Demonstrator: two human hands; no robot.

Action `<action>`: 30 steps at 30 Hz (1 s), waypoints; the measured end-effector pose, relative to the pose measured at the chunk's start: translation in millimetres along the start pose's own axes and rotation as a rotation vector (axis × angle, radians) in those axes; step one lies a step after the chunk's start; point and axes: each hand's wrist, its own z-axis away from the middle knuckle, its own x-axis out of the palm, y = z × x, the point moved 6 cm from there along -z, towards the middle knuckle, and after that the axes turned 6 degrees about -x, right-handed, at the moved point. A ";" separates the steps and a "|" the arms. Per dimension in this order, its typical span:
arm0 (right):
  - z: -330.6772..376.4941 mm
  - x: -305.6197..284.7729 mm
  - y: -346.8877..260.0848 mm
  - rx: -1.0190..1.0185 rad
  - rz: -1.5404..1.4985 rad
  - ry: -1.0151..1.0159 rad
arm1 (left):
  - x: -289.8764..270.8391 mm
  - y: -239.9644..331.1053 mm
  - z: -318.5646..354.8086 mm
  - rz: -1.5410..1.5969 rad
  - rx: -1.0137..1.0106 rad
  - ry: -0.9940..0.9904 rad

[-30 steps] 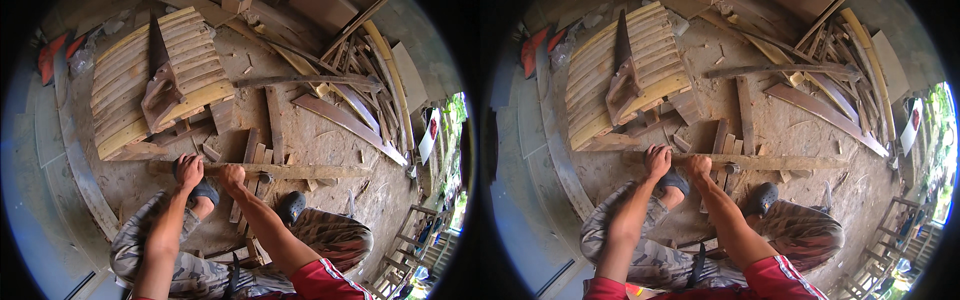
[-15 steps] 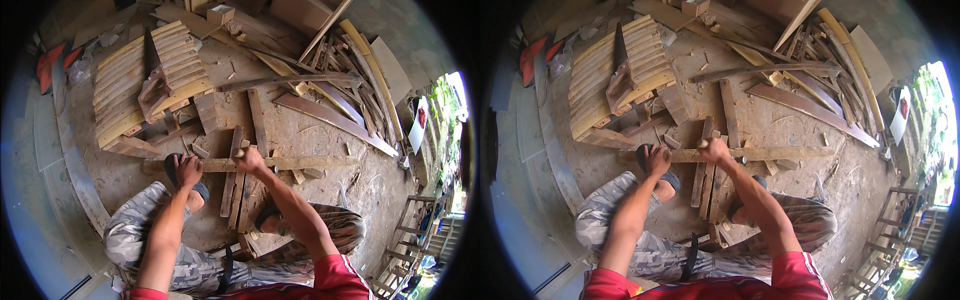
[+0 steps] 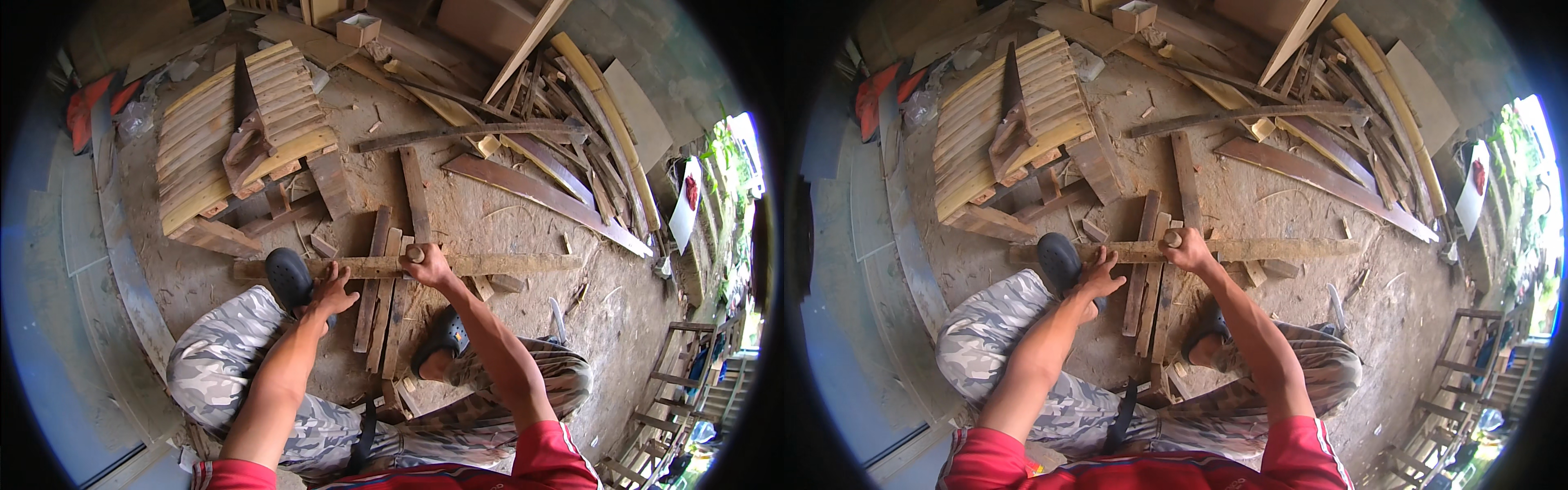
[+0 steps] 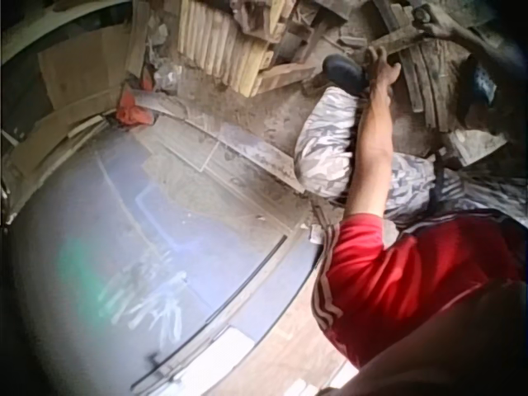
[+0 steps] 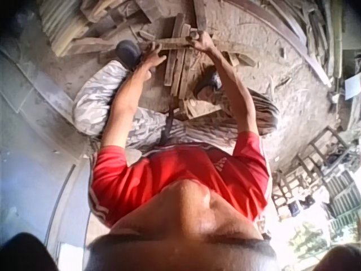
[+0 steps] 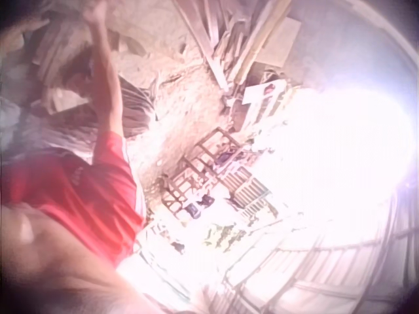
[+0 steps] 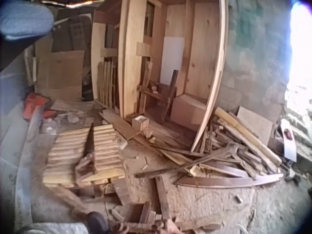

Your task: The person sits on the floor and uses a hammer to break a long wooden plank into smaller pieces. They repeatedly strike the plank, reposition it, and separate the broken sections, accumulating a pile of wood fragments.

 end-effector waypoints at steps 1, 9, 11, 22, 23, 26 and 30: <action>-1.8 2.4 -4.8 -0.025 0.005 -0.018 | 1.5 -1.3 -1.5 0.010 -0.005 -0.013; 14.2 -21.2 16.5 -0.045 -0.062 -0.092 | -4.3 12.8 -2.9 0.012 -0.059 -0.016; 16.8 -20.3 18.6 0.007 -0.080 -0.125 | -3.7 12.2 -7.1 0.083 -0.076 -0.022; 28.6 -29.7 3.4 -0.073 0.048 -0.065 | -143.0 95.1 16.1 1.979 0.327 0.549; 29.6 -30.0 2.2 -0.067 0.048 -0.076 | -151.9 101.1 22.1 1.878 0.394 0.574; 33.0 -25.9 18.7 -0.085 -0.002 -0.018 | -142.3 155.2 41.2 1.565 0.608 0.663; 43.5 -20.2 20.3 -0.068 -0.050 0.004 | -93.3 209.7 41.5 1.620 0.664 0.396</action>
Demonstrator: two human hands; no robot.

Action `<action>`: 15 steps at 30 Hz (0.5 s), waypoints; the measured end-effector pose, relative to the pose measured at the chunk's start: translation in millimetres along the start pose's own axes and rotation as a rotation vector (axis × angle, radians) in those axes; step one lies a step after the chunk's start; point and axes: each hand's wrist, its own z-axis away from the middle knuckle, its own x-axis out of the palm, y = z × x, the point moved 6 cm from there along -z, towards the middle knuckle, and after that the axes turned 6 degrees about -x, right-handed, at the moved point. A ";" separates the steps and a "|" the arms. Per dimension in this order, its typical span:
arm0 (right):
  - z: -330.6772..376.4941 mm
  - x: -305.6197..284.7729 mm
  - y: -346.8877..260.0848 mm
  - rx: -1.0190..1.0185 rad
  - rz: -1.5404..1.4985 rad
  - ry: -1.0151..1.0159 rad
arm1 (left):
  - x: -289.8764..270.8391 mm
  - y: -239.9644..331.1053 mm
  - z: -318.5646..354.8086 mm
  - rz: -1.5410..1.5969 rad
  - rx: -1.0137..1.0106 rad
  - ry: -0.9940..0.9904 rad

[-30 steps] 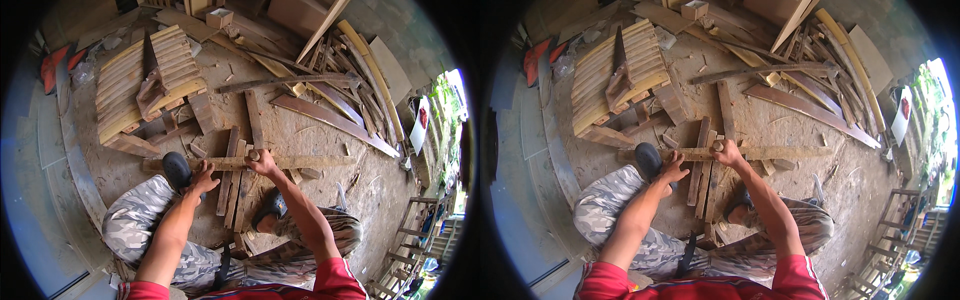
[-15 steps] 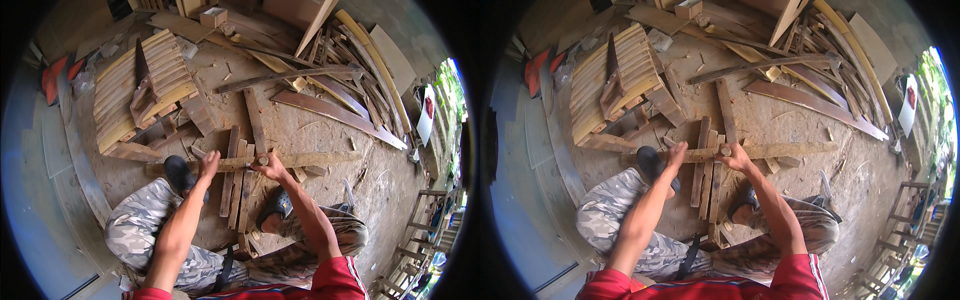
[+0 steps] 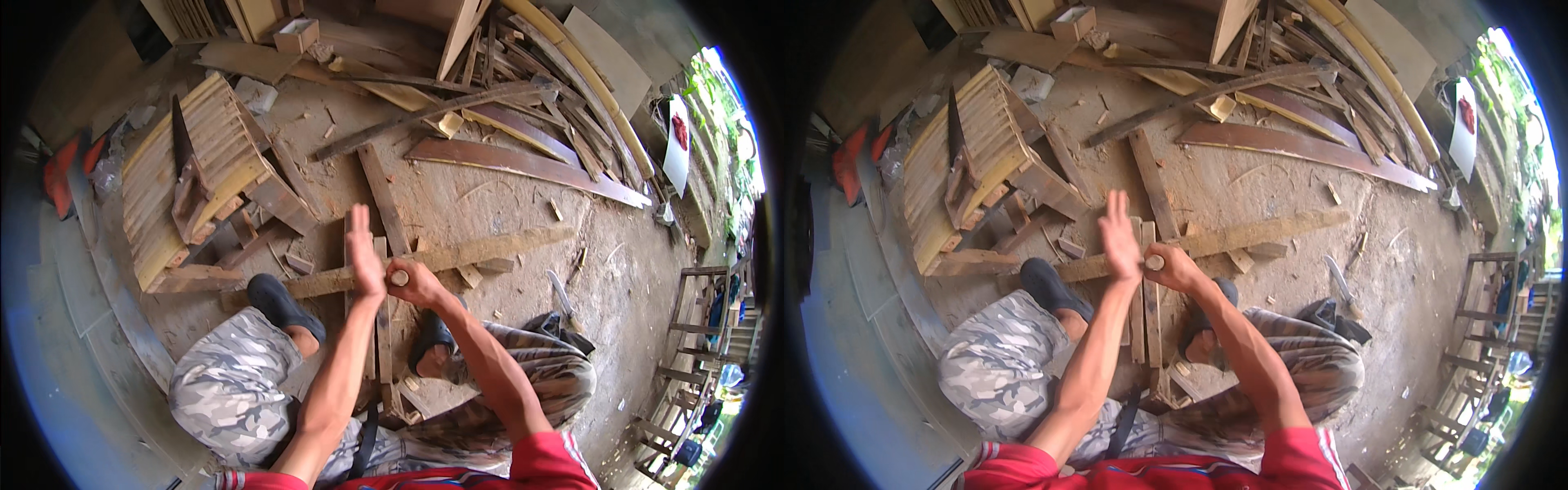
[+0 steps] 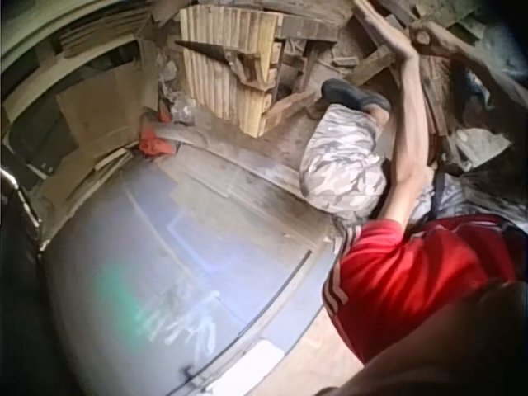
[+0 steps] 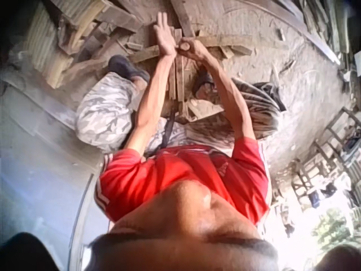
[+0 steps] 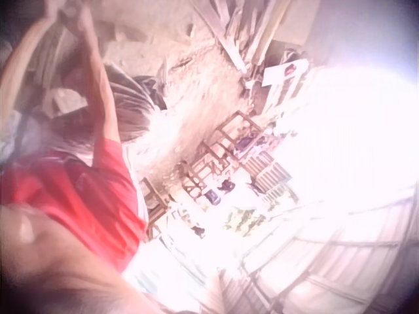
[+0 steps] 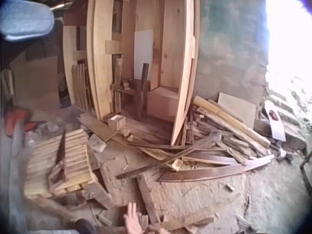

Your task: The person sits on the floor and uses a hammer to break a long wooden plank into smaller pieces. They repeatedly strike the plank, reposition it, and separate the broken sections, accumulating a pile of wood fragments.

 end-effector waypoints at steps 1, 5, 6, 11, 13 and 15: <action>1.5 -0.5 4.7 0.027 -0.049 -0.027 | -20.6 10.2 -6.9 -0.038 0.000 0.020; 1.4 2.4 1.7 0.016 -0.018 0.087 | -86.9 20.1 -36.9 0.009 0.201 0.233; -2.2 6.0 4.4 0.052 -0.053 0.059 | -86.0 14.6 -45.2 -0.052 0.264 0.252; 8.5 5.2 15.8 0.014 -0.065 0.263 | -0.6 23.7 -24.5 -0.034 0.191 0.002; -1.6 9.7 15.0 0.071 -0.118 0.241 | 22.5 34.4 -9.6 -0.020 0.122 -0.114; -1.0 5.5 16.3 0.028 -0.047 0.272 | -4.5 56.5 -22.2 0.138 0.138 0.036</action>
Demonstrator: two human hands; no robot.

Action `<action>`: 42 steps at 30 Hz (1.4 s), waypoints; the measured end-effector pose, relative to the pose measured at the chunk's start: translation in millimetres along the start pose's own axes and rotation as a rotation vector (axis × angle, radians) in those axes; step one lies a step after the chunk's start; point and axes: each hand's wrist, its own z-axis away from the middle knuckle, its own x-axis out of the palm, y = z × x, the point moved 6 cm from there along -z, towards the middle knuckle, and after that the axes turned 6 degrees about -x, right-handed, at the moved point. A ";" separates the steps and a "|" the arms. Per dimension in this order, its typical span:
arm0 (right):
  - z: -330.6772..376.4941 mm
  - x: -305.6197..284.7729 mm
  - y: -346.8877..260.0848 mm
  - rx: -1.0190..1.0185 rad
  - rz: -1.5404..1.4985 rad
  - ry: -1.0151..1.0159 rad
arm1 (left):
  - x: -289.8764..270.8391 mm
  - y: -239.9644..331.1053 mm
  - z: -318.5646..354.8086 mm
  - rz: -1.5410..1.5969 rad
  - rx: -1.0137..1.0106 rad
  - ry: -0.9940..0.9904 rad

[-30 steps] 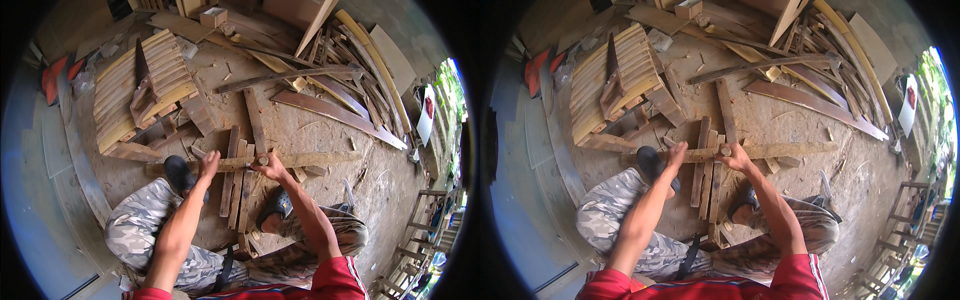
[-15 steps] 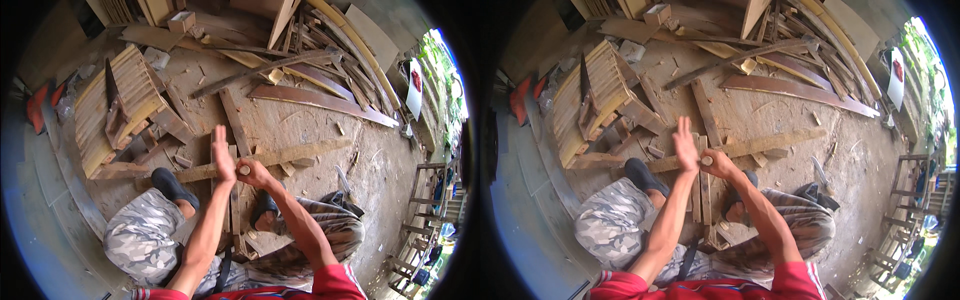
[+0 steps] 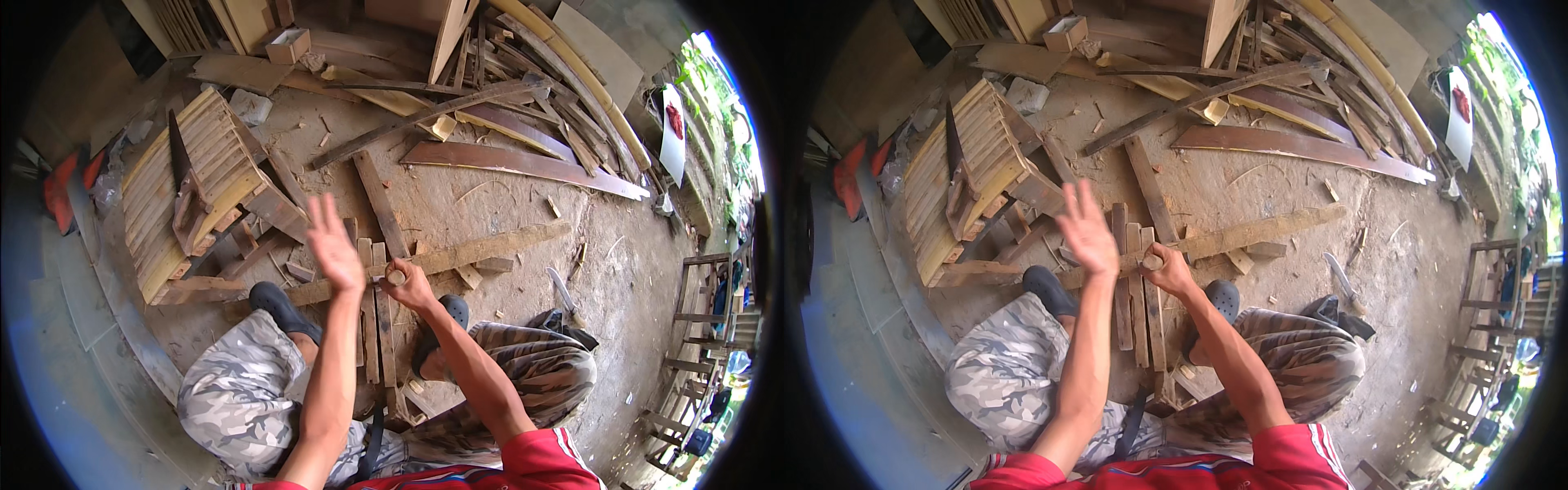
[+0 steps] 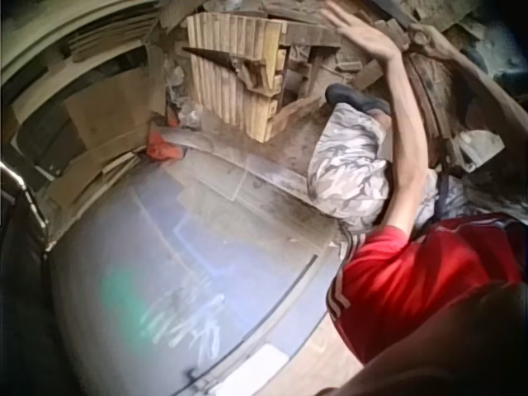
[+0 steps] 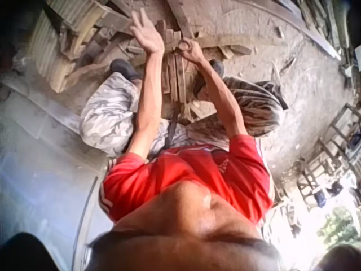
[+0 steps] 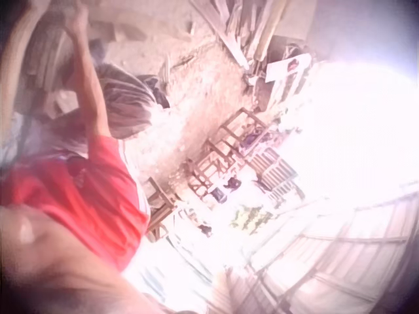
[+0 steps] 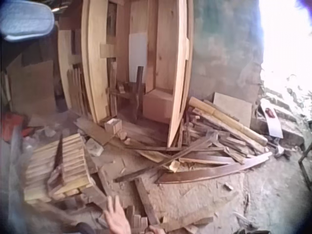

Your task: The person sits on the floor and uses a hammer to break a long wooden plank into smaller pieces. They repeatedly strike the plank, reposition it, and separate the broken sections, accumulating a pile of wood fragments.

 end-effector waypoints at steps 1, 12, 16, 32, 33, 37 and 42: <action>-0.7 -1.2 1.7 -0.025 -0.002 -0.009 | -16.2 15.6 -10.9 -0.011 0.079 0.016; 3.7 11.9 22.6 0.087 -0.094 0.003 | -110.7 60.2 -15.1 -0.118 0.086 0.291; 7.3 9.7 14.4 0.122 -0.081 0.036 | -36.3 -15.1 13.6 -0.367 -0.037 -0.115; 121.2 -190.7 226.7 0.751 1.175 0.241 | -34.6 -63.3 41.1 -0.422 -0.207 -0.214; 118.1 -198.1 235.2 0.757 1.138 0.208 | -38.0 -63.7 43.7 -0.515 -0.203 -0.209; 97.6 -199.6 234.6 0.836 0.974 -0.010 | -49.8 -78.3 56.6 -0.836 -0.201 -0.265; 150.9 -194.5 254.4 1.072 0.785 0.137 | -55.9 -101.5 56.5 -0.897 -0.547 -0.211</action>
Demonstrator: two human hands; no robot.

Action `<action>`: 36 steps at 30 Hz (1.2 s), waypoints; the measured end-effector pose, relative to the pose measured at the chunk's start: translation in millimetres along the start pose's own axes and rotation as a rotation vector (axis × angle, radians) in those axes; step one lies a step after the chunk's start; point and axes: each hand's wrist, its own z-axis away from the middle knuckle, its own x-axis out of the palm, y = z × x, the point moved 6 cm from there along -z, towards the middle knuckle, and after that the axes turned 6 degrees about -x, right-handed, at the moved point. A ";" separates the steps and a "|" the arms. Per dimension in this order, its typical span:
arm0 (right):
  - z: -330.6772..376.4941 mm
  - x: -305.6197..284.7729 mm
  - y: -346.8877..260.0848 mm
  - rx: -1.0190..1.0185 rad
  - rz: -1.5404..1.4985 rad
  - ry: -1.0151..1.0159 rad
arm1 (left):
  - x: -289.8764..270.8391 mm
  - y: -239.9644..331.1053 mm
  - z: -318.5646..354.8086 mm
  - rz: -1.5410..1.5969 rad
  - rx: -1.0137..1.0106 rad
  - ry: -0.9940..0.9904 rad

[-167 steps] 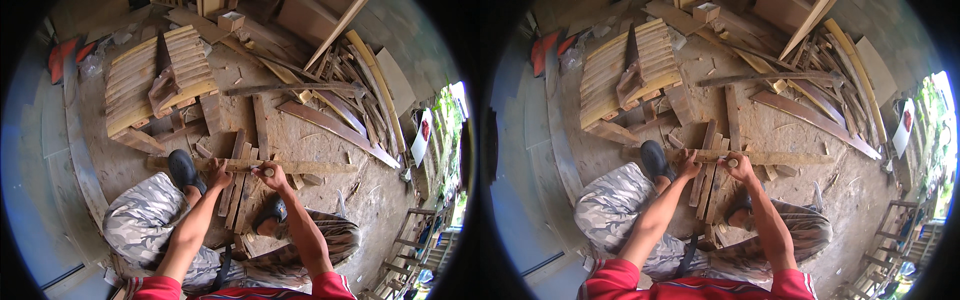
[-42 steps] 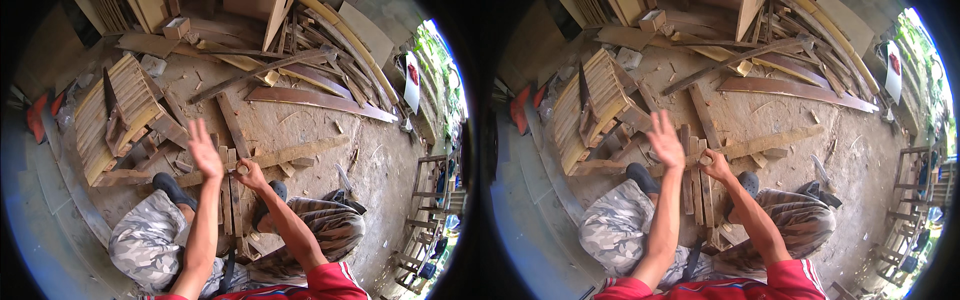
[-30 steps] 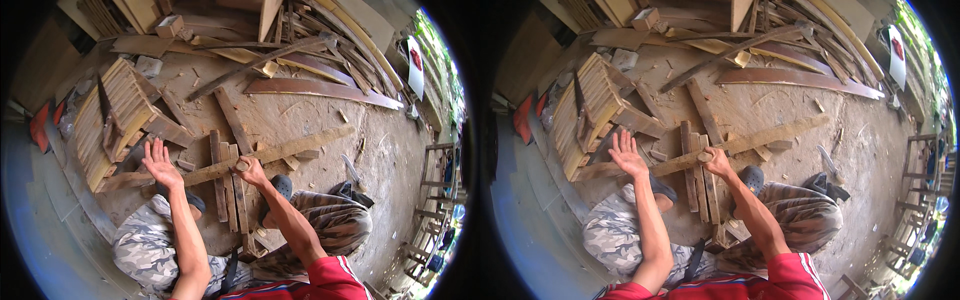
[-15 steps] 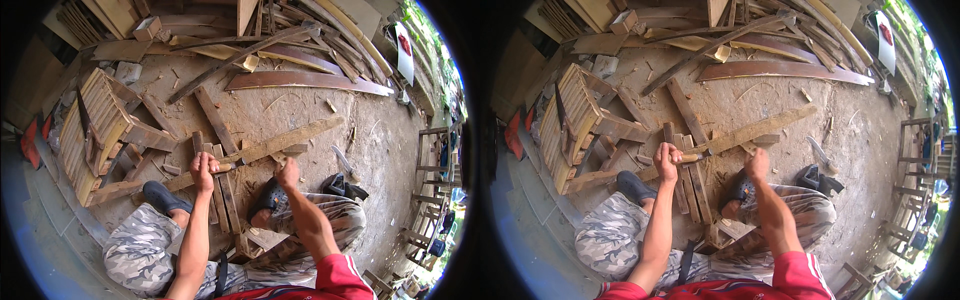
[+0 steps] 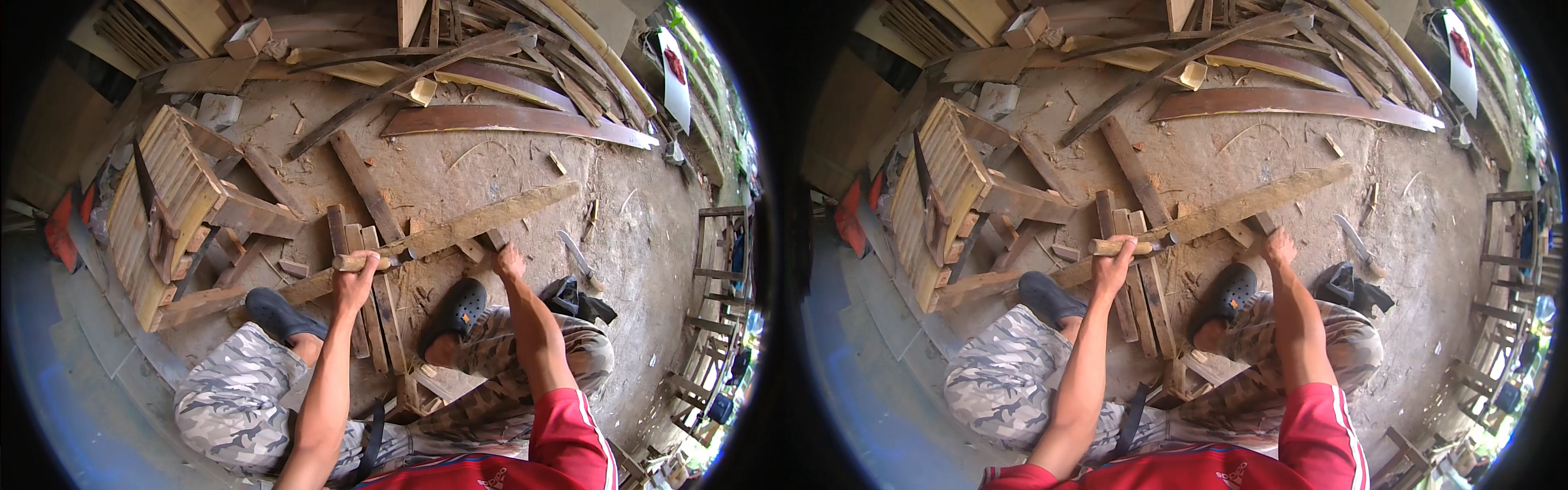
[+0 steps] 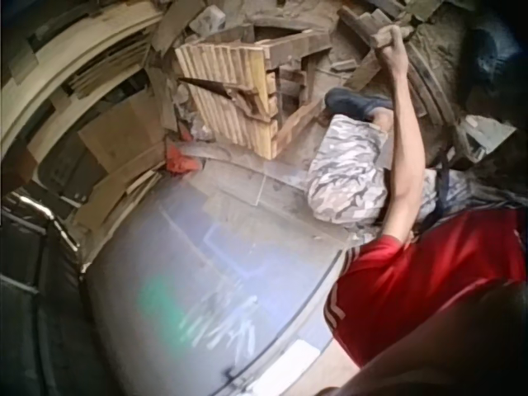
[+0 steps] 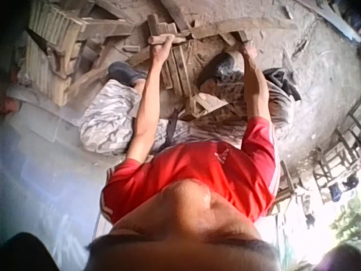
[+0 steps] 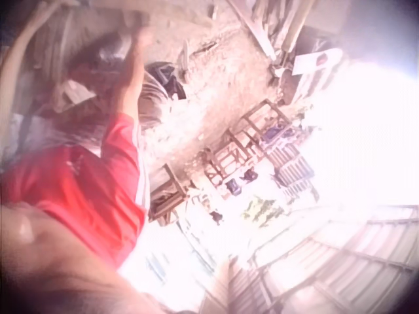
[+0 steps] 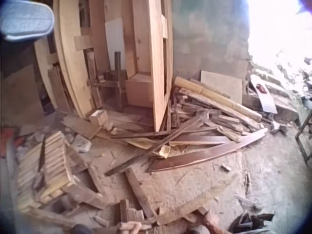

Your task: The person sits on the floor and uses a hammer to break a long wooden plank into smaller pieces. They repeatedly strike the plank, reposition it, and separate the broken sections, accumulating a pile of wood fragments.

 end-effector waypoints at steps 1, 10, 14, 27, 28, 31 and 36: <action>9.4 1.1 -8.4 0.008 -0.044 -0.031 | -5.4 -9.2 -2.3 0.062 -0.055 0.011; 66.1 -32.2 -31.6 0.057 -0.032 0.139 | -35.6 -35.6 -8.6 0.560 -0.328 -0.007; 64.0 -17.9 -69.1 -0.384 -0.079 0.063 | -30.7 -35.0 -10.2 0.609 -0.330 -0.047; 28.1 49.5 -67.6 -0.354 -0.220 -0.052 | -44.3 -51.9 -0.5 0.668 -0.303 -0.065; 30.5 53.0 -70.8 -0.517 -0.179 -0.032 | -46.7 -53.0 -1.6 0.679 -0.318 -0.063; 27.1 60.5 -37.3 -0.529 -0.673 0.023 | -39.5 -54.5 -12.5 0.735 -0.345 -0.112; 73.2 41.3 -20.0 0.029 -1.347 0.039 | -51.6 -66.3 -18.4 0.791 -0.337 -0.092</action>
